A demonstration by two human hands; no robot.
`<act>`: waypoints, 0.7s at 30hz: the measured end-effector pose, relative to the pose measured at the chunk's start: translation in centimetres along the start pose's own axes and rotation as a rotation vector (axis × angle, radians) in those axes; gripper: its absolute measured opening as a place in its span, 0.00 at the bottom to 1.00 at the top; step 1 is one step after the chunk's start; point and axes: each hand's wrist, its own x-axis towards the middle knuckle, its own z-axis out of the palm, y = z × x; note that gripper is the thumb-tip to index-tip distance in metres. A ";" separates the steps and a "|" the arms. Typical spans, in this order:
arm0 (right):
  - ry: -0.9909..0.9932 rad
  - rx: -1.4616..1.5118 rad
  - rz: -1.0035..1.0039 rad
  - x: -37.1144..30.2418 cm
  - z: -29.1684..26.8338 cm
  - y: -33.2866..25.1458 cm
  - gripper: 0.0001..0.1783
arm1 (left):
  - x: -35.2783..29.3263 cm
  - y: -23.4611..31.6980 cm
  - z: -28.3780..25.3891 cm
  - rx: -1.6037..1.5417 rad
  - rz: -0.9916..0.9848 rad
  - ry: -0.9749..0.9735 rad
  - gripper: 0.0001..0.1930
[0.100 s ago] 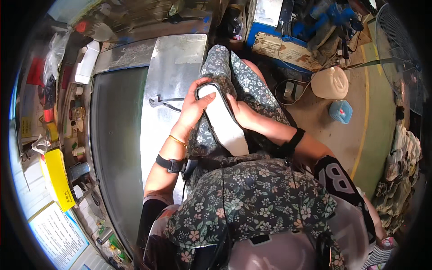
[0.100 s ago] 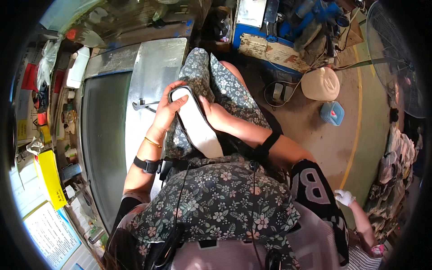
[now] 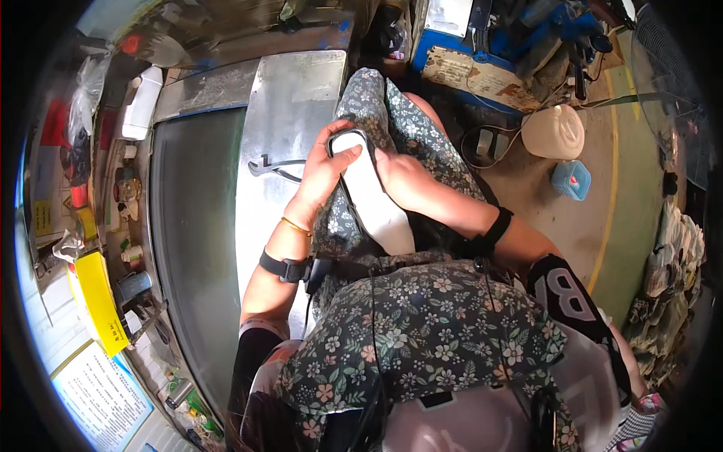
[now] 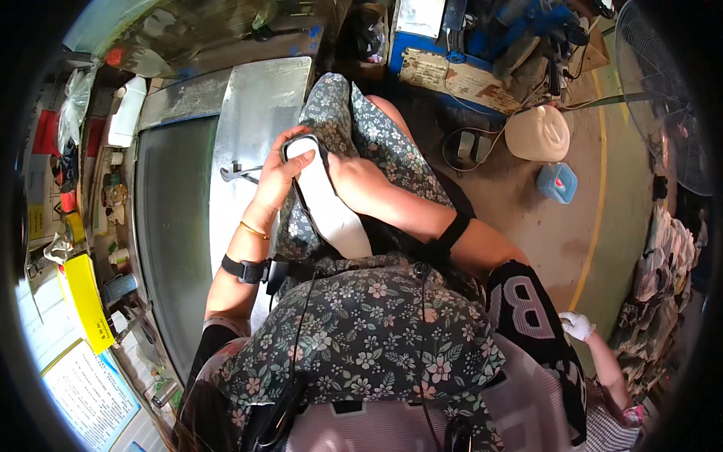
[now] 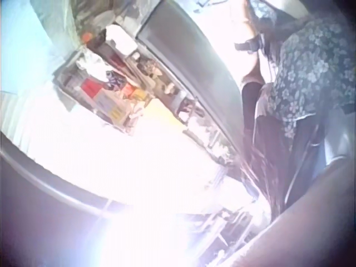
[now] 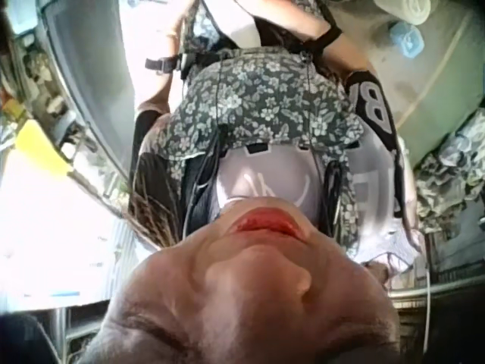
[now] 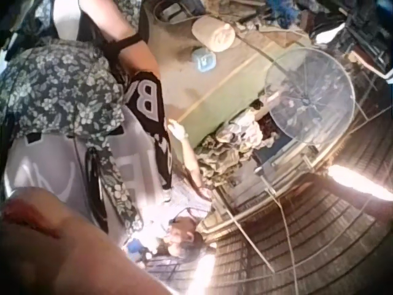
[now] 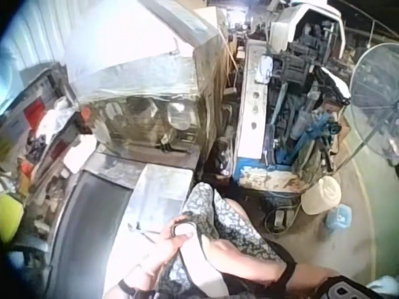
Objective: Assembling shoe components and using a heat-sealing or lasting machine.
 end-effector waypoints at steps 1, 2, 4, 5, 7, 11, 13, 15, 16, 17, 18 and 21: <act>0.012 -0.197 -0.036 0.4 -0.4 -1.2 0.21 | 0.1 0.2 -0.1 -0.013 -0.007 0.000 0.26; 0.023 -0.394 -0.074 0.8 -0.8 -2.3 0.19 | 0.2 0.2 -0.3 -0.013 -0.014 -0.002 0.26; 0.038 -0.427 -0.058 0.8 -1.2 -3.1 0.18 | 0.5 0.6 -0.6 0.009 -0.048 -0.016 0.27; 0.051 -0.462 -0.051 0.6 -1.3 -3.4 0.19 | 0.5 0.3 -0.5 0.036 -0.020 -0.026 0.28; -0.062 -0.295 0.068 -1.0 -1.6 -2.9 0.20 | 0.1 0.1 -0.4 0.150 -0.017 -0.031 0.28; -0.091 0.513 0.036 -3.5 1.2 1.4 0.34 | 0.0 0.7 0.3 0.069 -0.032 -0.057 0.28; -0.097 0.829 0.171 -1.9 0.8 0.7 0.32 | -0.3 0.6 0.1 -0.500 -0.062 0.025 0.28; 0.009 0.706 0.146 0.1 1.1 -0.4 0.36 | -1.2 -0.9 1.2 -0.495 -0.004 0.328 0.30; 0.037 0.567 0.136 0.7 0.3 -2.7 0.36 | -2.8 -1.2 2.6 -0.190 -0.021 0.507 0.29; -0.055 0.431 0.237 0.9 0.3 -3.1 0.39 | -3.4 -0.6 1.9 0.291 -0.071 0.680 0.26; -0.070 0.434 0.228 0.9 0.7 -3.9 0.39 | -3.6 0.5 1.6 0.292 -0.073 0.698 0.26; 0.078 0.046 0.146 -0.3 2.6 -6.3 0.44 | -4.5 1.9 1.3 1.826 0.028 0.498 0.17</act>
